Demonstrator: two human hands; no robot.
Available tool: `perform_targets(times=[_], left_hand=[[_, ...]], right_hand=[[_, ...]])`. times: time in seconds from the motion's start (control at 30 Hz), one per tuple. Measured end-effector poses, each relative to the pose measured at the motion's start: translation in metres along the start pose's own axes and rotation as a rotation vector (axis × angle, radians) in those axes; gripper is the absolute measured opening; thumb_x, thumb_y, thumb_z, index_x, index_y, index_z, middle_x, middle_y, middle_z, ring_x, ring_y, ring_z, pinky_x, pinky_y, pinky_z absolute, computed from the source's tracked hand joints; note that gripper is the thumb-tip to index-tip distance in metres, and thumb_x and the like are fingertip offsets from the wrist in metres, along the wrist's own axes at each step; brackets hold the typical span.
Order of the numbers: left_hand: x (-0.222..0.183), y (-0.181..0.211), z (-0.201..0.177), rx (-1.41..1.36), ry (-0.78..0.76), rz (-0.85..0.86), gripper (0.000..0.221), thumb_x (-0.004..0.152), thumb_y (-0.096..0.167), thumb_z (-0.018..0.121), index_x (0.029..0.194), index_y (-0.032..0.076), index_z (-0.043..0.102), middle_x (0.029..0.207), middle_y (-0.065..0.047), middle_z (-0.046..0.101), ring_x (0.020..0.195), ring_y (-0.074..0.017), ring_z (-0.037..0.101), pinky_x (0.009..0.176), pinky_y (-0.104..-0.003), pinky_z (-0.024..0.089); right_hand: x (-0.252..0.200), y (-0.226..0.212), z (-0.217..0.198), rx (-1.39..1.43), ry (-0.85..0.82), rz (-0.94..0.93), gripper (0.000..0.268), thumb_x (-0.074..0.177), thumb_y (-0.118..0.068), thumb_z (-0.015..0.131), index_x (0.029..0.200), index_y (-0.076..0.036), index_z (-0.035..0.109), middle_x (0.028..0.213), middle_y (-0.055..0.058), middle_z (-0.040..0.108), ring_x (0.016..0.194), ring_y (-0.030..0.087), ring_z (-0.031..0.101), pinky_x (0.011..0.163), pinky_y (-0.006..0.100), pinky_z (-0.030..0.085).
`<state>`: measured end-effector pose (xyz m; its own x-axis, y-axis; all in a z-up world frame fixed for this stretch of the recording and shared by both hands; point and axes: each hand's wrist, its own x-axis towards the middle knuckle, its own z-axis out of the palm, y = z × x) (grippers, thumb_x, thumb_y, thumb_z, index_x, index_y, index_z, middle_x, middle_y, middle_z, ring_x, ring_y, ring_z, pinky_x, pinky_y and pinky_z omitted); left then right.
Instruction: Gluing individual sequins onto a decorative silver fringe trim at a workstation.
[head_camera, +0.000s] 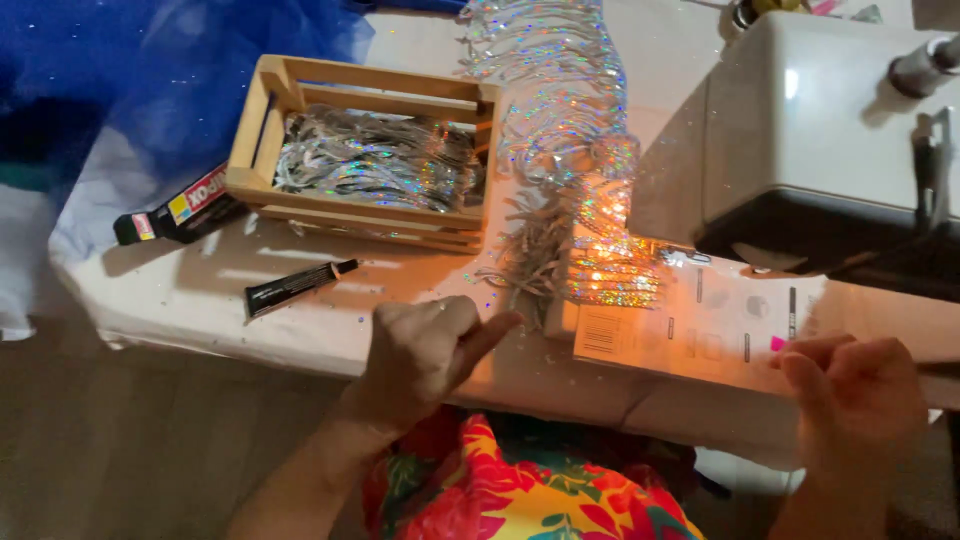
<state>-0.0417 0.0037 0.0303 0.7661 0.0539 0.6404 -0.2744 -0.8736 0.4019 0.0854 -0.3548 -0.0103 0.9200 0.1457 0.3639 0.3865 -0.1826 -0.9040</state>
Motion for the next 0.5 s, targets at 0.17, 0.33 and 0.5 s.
perform_targets(times=[0.17,0.33,0.5], left_hand=[[0.035,-0.057,-0.039,0.176,0.11,-0.026,0.06,0.102,0.031,0.064,0.052,0.011,0.038,0.045,-0.004,0.033,0.04,-0.0207,0.03,0.046,-0.042,0.02],[0.096,-0.111,-0.049,0.089,-0.328,-0.4,0.026,0.107,0.029,0.05,0.089,0.01,0.047,0.075,-0.014,0.06,0.071,-0.0419,0.054,0.061,-0.053,0.033],[0.137,-0.158,-0.015,0.111,-1.047,-0.347,0.01,0.08,0.025,0.079,0.09,0.026,0.08,0.086,0.008,0.071,0.08,-0.0124,0.063,0.072,-0.033,0.044]], right_hand=[[-0.006,-0.015,0.001,-0.032,-0.024,-0.003,0.028,0.103,-0.013,0.06,0.089,-0.011,0.036,0.087,0.015,0.06,0.077,0.018,0.061,0.076,0.029,0.049],[-0.012,-0.014,-0.003,0.0,-0.075,-0.052,0.028,0.098,-0.025,0.06,0.088,-0.011,0.039,0.083,0.017,0.061,0.07,0.019,0.059,0.064,0.026,0.042],[-0.018,-0.023,0.003,0.049,-0.082,-0.01,0.023,0.095,-0.018,0.064,0.093,-0.01,0.043,0.083,0.012,0.062,0.073,0.018,0.064,0.068,0.026,0.053]])
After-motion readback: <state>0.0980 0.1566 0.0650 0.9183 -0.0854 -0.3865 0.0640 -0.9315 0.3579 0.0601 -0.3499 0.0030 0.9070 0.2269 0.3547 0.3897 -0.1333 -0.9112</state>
